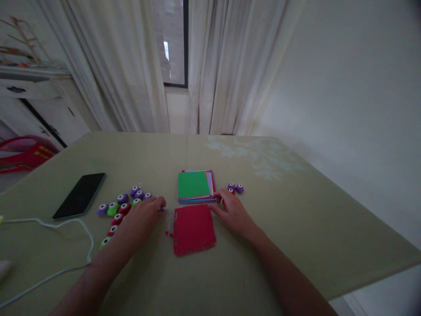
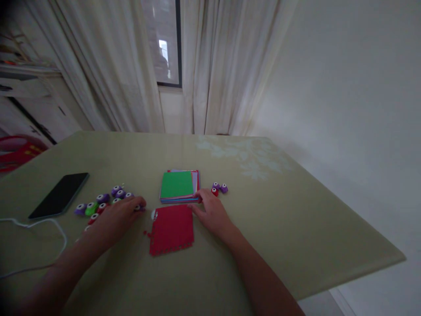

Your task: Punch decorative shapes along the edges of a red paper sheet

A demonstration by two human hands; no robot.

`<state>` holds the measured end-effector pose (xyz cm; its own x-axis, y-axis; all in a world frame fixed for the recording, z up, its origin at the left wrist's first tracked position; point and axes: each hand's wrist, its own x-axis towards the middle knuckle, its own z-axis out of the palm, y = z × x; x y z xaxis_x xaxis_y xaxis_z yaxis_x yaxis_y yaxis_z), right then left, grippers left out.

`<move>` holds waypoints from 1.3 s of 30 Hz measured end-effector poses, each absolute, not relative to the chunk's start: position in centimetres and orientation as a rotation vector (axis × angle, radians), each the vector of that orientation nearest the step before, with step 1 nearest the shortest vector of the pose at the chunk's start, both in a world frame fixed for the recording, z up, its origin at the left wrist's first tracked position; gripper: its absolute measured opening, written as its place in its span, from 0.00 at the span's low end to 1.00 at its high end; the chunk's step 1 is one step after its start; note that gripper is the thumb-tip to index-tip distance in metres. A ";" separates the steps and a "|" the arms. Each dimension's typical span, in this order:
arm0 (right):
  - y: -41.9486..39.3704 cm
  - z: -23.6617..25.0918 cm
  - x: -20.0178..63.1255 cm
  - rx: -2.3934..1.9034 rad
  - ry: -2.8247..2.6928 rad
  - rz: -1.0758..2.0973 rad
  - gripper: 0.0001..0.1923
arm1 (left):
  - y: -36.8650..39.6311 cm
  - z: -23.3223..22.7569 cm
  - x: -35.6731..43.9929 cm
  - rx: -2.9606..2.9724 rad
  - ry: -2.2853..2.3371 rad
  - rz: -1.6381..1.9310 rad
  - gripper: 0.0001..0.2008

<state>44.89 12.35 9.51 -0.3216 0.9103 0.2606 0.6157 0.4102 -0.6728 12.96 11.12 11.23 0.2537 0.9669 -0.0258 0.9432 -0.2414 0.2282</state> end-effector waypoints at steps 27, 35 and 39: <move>9.8 9.1 41.7 -0.865 -1.767 1.365 0.25 | 8.1 9.1 18.3 2.615 0.958 0.902 0.20; 10.5 9.6 42.8 -0.869 -1.718 1.473 0.19 | 9.0 10.0 17.5 2.410 1.115 0.961 0.17; 11.5 9.8 44.2 -1.001 -1.611 1.476 0.24 | 10.5 10.5 15.8 2.113 1.532 0.873 0.15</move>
